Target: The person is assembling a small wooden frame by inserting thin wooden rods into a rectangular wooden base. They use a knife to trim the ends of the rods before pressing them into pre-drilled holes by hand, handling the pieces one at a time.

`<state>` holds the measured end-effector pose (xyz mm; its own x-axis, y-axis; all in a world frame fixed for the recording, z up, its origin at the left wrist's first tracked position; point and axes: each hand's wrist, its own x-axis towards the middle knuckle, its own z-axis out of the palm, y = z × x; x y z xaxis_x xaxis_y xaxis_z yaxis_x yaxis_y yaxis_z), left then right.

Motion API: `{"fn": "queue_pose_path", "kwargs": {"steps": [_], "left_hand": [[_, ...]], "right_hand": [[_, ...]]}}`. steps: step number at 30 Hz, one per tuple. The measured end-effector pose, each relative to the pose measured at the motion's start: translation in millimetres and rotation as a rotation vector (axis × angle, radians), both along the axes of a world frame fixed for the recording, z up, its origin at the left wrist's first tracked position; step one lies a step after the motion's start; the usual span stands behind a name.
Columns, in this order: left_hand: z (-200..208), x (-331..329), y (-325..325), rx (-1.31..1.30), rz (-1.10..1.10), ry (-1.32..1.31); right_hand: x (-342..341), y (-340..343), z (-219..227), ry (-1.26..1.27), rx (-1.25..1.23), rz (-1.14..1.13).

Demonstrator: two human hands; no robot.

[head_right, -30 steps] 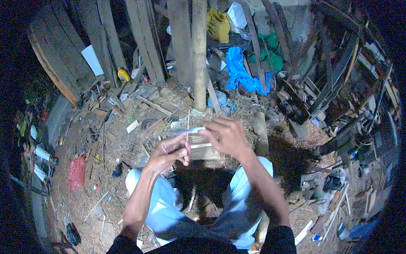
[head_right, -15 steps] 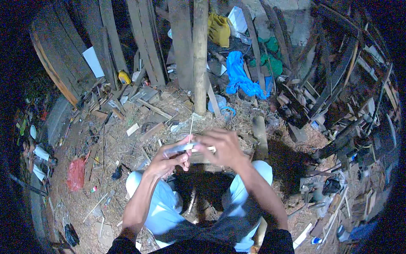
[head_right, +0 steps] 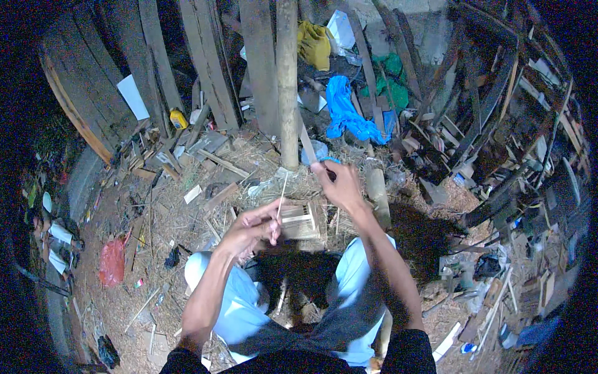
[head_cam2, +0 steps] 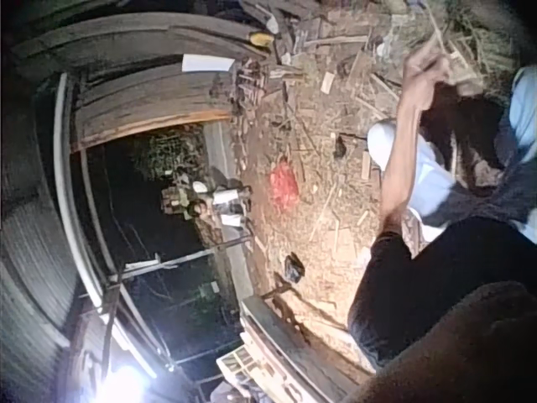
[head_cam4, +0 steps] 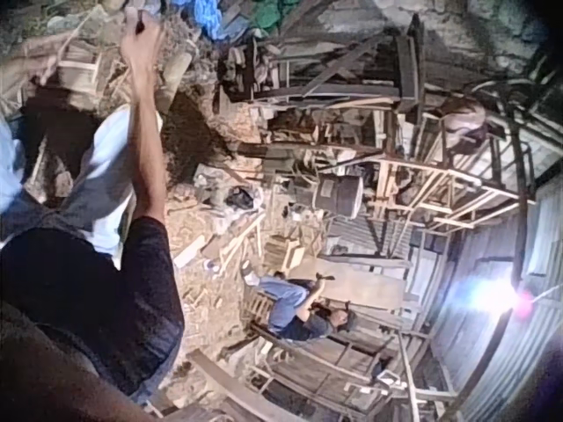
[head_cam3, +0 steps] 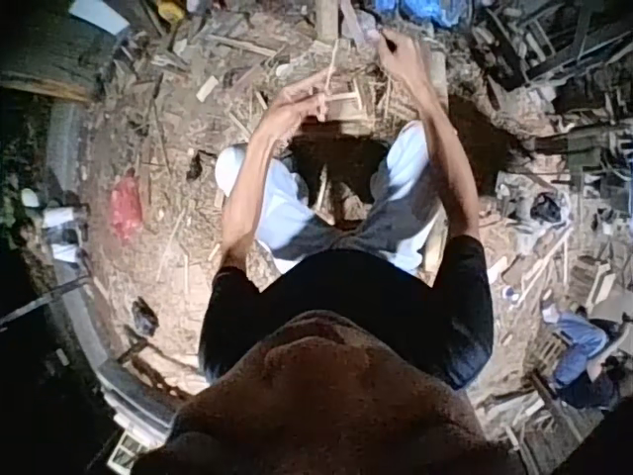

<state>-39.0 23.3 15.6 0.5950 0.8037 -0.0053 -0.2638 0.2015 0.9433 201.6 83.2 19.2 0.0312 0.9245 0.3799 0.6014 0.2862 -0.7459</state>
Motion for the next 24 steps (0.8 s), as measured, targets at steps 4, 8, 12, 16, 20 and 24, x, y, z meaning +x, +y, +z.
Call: {"fn": "queue_pose_path", "kwargs": {"steps": [4, 8, 12, 16, 20, 24], "left_hand": [[-14.7, 8.1, 22.9, 0.122, 0.123, 0.299], [-31.1, 19.2, 39.7, 0.228, 0.177, 0.485], [-59.0, 27.8, 64.2, 0.535, 0.148, 0.702], [-118.8, 16.1, 104.5, 0.704, -0.098, 1.171], [-144.6, 44.7, 100.3, 0.737, 0.030, 1.241], [-175.0, 62.2, 109.2, 0.838, -0.098, 1.504]], "right_hand": [[-5.4, 6.6, -26.2, 0.237, -0.178, 0.218], [-21.3, 9.8, -30.4, 0.329, -0.459, 0.241], [0.2, 31.8, -49.7, 0.178, -0.295, -0.016], [16.2, 44.0, -51.6, 0.250, -0.062, -0.230], [32.4, 31.2, -43.4, 0.096, -0.082, -0.241], [32.4, 40.8, -63.6, -0.005, -0.136, -0.185]]}}
